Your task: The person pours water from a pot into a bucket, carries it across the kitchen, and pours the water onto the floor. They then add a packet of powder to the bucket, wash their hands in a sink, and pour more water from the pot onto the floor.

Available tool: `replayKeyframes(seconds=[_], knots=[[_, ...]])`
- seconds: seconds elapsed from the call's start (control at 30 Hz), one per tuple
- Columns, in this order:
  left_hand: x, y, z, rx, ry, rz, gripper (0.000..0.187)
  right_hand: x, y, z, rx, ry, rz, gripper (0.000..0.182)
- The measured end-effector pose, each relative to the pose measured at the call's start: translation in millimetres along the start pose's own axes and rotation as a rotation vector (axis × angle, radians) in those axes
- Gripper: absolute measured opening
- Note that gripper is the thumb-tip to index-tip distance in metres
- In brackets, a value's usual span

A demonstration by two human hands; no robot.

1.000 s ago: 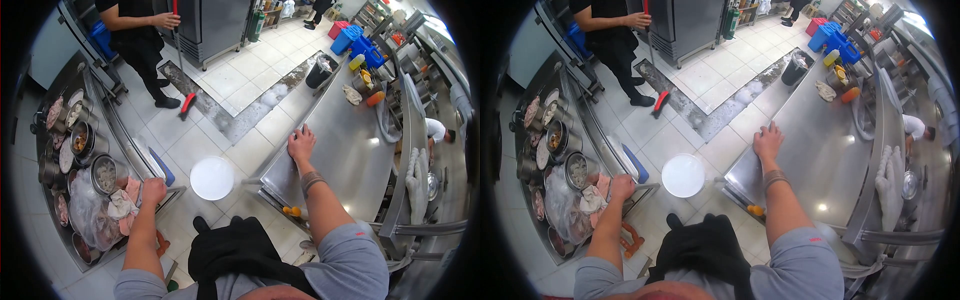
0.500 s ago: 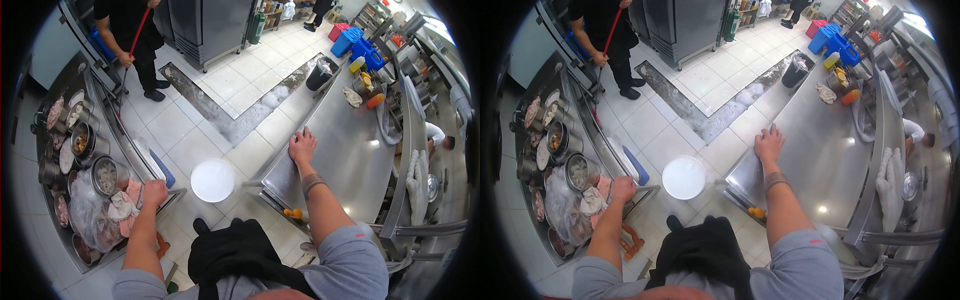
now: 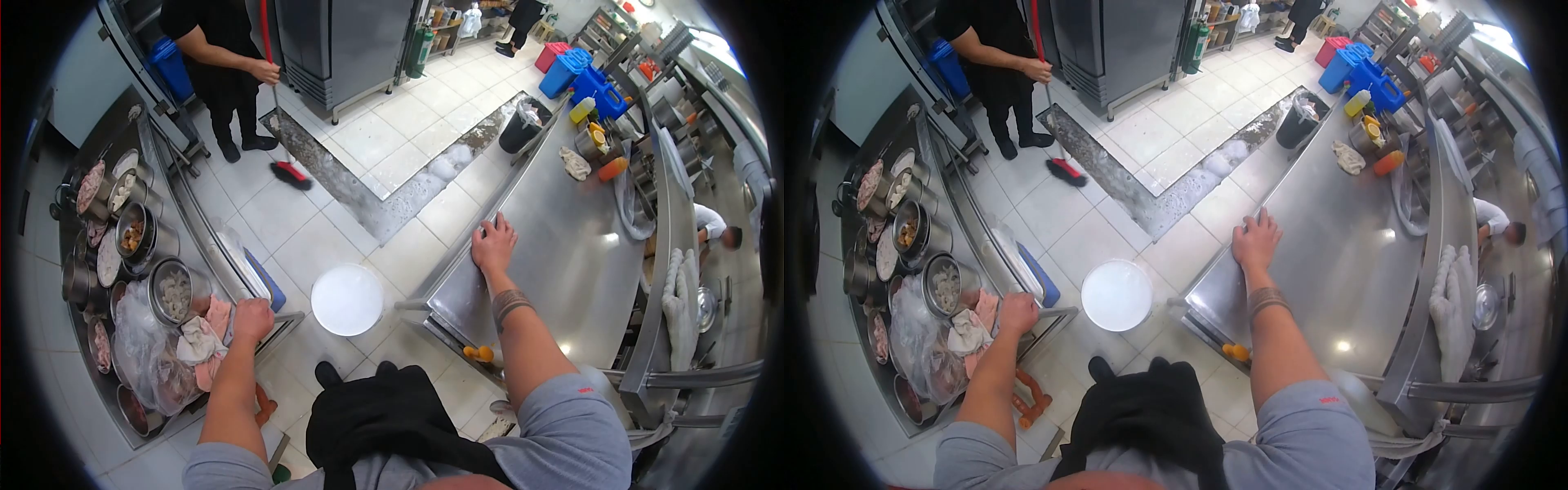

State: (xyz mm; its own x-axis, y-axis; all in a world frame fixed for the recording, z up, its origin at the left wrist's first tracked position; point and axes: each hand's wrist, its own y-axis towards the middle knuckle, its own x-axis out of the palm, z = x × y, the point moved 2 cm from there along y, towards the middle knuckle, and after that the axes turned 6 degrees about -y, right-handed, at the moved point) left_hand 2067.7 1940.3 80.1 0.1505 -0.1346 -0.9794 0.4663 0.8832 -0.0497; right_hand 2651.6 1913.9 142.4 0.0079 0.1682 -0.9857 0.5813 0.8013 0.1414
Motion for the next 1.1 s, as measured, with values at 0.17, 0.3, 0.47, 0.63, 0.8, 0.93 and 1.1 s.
replayKeyframes(seconds=[0.17,0.3,0.47,0.63,0.8,0.93,1.1], knots=[[-0.7,0.6,0.2,0.018,-0.047,0.066,0.010,5.1,0.3,1.0,-0.006,0.008,0.067,0.034],[1.5,-0.3,-2.0,0.015,-0.007,0.005,0.010,2.3,0.0,-0.1,-0.003,0.011,0.064,0.034],[4.4,-1.1,-3.4,0.024,0.004,0.013,0.010,-2.3,-0.5,-1.4,0.002,-0.005,0.007,0.042],[5.8,-1.4,-5.2,0.029,0.008,0.023,0.010,-2.7,-0.5,-1.0,-0.002,-0.016,0.009,0.042],[4.9,-1.7,-3.9,0.011,0.025,0.004,0.010,-3.1,-1.5,-0.5,0.002,-0.016,0.012,0.042],[-2.9,-1.0,-0.7,0.011,0.001,-0.005,0.010,1.2,-1.1,-1.2,-0.014,-0.008,0.059,0.037],[-4.1,-2.1,0.1,0.002,-0.022,-0.007,0.011,2.4,-0.5,-1.8,-0.063,-0.019,0.112,0.033]])
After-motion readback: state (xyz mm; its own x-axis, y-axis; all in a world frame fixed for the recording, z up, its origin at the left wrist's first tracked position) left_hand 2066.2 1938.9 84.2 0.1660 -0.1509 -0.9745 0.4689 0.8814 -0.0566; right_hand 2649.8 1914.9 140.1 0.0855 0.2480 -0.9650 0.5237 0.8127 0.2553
